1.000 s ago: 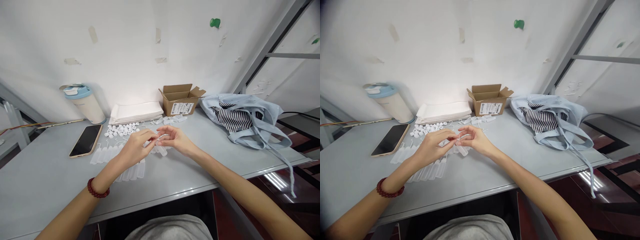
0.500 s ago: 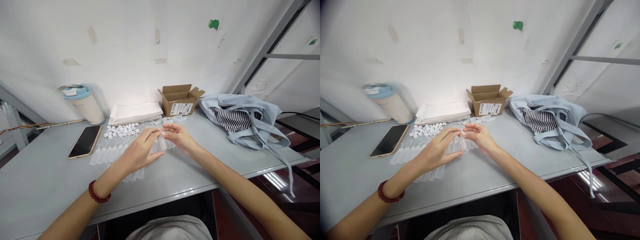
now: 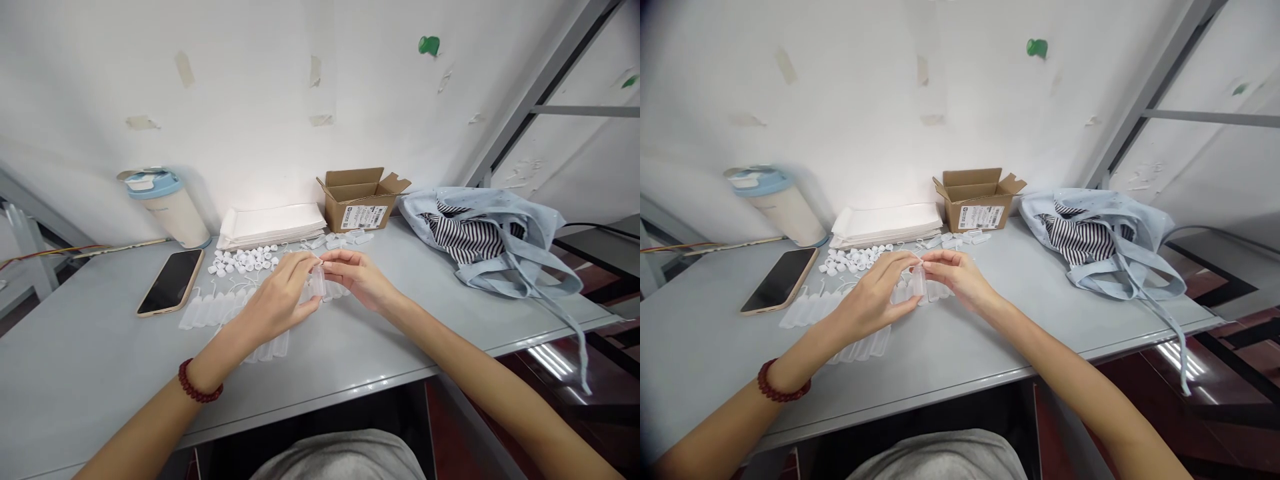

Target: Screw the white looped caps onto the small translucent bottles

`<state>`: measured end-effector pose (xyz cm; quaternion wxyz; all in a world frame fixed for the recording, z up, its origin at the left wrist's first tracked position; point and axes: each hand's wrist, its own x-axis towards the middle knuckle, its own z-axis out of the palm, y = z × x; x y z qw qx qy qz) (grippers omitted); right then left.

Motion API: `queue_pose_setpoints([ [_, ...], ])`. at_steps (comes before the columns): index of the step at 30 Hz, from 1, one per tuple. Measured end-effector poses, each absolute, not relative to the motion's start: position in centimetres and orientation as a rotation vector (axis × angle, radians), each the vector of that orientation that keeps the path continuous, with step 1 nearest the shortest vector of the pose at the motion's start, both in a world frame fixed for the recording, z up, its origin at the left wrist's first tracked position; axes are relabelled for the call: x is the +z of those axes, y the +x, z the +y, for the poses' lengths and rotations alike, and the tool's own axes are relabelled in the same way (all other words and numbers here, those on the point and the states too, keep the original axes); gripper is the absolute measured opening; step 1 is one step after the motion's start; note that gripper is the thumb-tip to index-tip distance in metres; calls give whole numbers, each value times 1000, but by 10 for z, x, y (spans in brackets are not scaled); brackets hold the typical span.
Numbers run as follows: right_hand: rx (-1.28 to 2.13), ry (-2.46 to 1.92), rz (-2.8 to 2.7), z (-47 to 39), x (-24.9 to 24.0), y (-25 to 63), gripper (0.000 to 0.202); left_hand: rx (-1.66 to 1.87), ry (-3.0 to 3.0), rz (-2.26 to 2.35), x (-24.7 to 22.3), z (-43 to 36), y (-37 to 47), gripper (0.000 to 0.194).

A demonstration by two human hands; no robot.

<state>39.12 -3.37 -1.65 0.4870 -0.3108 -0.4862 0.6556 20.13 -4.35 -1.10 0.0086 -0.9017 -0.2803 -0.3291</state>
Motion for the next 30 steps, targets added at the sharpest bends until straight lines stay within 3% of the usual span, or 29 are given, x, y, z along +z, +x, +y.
queue_pose_setpoints([
  [30,1396,-817,-1338,-38,-14,388,19,-967,-2752,-859,-7,-44,199,39],
])
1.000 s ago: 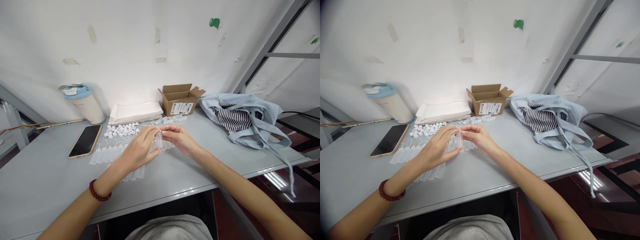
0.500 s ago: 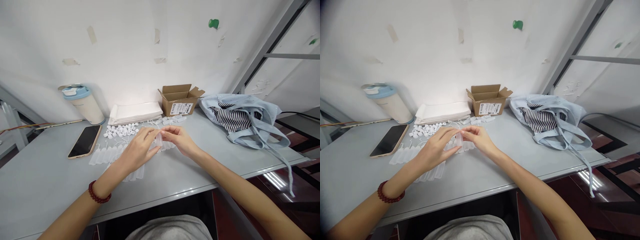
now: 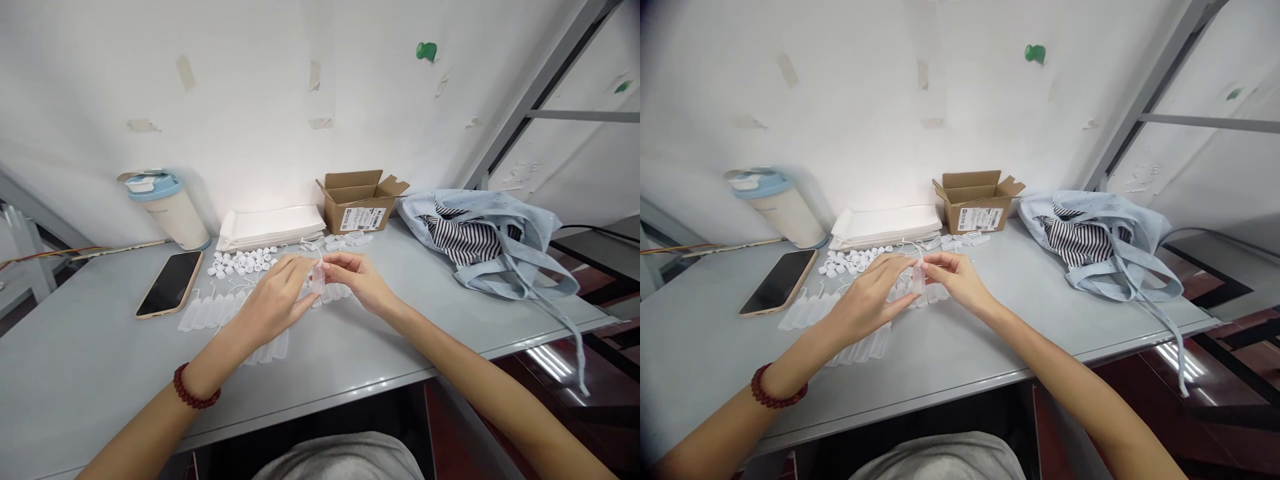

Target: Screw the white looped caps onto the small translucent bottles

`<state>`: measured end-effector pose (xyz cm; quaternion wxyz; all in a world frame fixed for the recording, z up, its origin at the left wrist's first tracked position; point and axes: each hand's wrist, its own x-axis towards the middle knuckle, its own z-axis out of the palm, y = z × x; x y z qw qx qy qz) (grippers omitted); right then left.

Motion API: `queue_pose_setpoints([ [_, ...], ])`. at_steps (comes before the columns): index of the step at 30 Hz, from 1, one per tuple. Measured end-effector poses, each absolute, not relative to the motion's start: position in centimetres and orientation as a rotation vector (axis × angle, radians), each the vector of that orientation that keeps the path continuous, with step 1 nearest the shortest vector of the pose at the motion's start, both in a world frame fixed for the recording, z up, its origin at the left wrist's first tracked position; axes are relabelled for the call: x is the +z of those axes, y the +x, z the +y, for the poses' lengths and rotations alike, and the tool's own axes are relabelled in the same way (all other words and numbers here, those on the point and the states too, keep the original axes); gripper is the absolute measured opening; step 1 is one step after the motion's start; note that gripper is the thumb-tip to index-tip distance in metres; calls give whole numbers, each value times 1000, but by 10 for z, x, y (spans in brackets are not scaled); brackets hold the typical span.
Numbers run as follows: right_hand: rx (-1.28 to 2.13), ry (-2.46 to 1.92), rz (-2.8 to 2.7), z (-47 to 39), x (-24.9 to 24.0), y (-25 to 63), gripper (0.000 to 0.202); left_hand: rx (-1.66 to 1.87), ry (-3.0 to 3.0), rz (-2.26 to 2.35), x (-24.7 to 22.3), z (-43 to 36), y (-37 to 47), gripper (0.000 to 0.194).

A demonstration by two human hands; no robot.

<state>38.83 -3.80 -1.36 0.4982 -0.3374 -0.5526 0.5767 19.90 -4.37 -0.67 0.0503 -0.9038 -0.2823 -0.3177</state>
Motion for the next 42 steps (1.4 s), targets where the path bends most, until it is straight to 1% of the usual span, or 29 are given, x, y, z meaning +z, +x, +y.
queue_pose_setpoints([
  [6,1383,-814,-1353,-37,-15,388,23,-921,-2684,-786,-2,-47,200,37],
  [10,1408,-809,-1383,-37,-14,390,23,-924,-2668,-827,0,-48,201,37],
  [16,1526,-793,-1468,-38,-13,392,27,-1022,-2759,-756,-4,-52,198,42],
  [23,1667,-780,-1675,-41,-10,394,27,-1008,-2830,-827,-7,-72,179,44],
  [27,1667,-815,-1726,-41,-7,395,29,-899,-2875,-883,-12,-84,161,46],
  [33,1524,-867,-1630,-34,-7,403,26,-591,-3024,-1030,-18,-92,144,43],
  [37,1459,-878,-1611,-31,-7,406,26,-529,-3075,-1033,-19,-91,146,43],
  [42,1428,-908,-1580,-28,-9,408,26,-479,-3044,-993,-20,-90,154,35],
])
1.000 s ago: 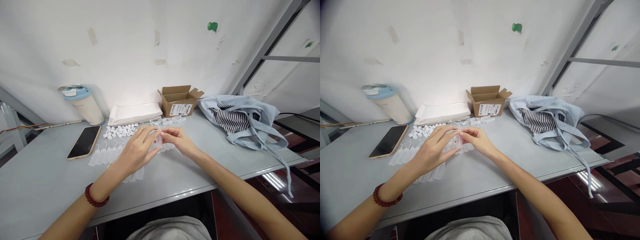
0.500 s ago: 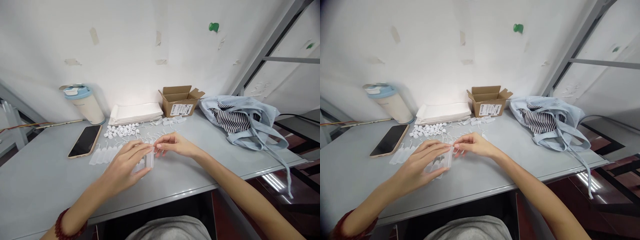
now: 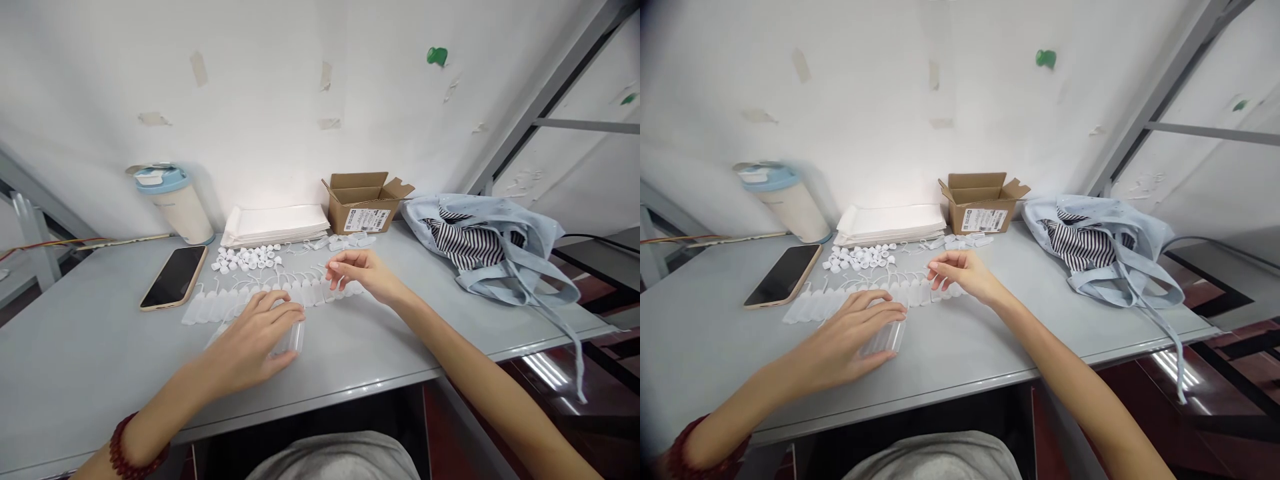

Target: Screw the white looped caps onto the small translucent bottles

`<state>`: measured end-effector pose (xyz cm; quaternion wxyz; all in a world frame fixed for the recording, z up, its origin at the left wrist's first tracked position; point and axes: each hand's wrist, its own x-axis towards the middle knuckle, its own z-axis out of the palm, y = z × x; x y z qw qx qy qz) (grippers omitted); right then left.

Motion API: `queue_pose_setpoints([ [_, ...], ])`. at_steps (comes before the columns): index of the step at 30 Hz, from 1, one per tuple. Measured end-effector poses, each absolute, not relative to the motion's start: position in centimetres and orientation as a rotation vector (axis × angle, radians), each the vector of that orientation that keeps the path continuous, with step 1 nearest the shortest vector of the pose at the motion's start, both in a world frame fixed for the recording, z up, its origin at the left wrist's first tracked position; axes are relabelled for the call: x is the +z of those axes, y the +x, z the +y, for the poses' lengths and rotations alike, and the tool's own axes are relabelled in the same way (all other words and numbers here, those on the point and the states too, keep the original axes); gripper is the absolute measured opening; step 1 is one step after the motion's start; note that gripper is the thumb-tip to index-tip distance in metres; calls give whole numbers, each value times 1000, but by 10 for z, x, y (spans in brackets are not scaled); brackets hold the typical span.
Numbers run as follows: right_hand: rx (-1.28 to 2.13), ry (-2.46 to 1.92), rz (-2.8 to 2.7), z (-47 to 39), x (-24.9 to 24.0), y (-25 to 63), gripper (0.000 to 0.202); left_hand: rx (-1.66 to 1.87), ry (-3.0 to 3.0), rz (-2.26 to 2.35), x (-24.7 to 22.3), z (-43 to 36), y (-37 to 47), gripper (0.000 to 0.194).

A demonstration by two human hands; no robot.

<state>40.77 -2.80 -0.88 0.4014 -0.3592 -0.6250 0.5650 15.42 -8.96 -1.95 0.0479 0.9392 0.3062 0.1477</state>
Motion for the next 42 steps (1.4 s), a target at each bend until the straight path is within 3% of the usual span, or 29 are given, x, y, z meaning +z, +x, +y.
queue_pose_setpoints([
  [16,1325,-970,-1522,-22,-8,412,26,424,2951,933,-21,-90,159,25],
  [42,1233,-1049,-1420,-3,-13,427,30,446,2900,904,-20,-90,159,27],
])
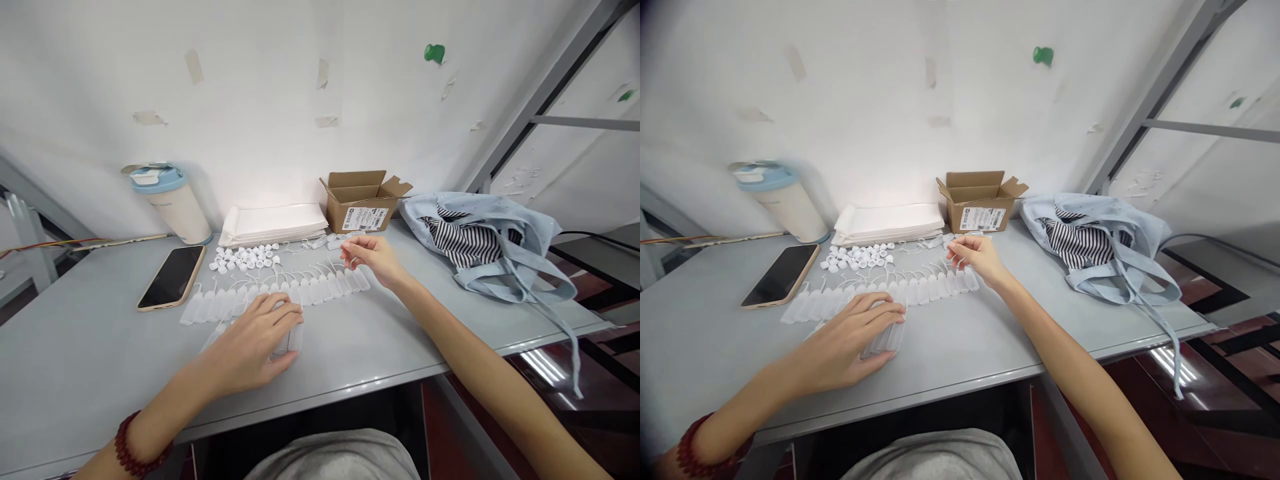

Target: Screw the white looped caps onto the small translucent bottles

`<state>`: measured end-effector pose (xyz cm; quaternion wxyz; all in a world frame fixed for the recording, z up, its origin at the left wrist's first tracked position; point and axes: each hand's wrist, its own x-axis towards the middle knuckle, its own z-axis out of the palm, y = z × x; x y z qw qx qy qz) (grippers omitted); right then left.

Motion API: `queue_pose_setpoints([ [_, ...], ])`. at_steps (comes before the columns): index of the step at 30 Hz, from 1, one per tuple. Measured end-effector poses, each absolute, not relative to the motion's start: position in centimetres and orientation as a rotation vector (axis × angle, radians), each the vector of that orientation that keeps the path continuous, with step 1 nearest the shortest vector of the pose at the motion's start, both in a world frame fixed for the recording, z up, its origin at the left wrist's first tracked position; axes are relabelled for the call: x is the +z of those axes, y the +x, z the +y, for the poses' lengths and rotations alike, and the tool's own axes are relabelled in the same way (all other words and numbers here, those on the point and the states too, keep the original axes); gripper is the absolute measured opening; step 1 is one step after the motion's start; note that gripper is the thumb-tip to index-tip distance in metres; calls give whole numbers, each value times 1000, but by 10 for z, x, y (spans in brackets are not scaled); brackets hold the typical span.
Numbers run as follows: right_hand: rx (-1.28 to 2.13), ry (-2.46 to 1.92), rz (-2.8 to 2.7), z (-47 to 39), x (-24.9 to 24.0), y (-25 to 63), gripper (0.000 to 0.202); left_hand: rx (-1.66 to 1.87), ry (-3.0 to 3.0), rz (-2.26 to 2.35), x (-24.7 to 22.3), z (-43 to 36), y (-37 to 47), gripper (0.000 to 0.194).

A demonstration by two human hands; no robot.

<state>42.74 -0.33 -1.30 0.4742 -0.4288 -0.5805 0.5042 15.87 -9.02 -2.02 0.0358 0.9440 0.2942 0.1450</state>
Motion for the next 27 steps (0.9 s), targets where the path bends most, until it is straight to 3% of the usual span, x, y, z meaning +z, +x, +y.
queue_pose_setpoints([
  [27,1214,-1060,-1419,-2,-13,429,30,547,2926,971,-34,-92,154,26],
])
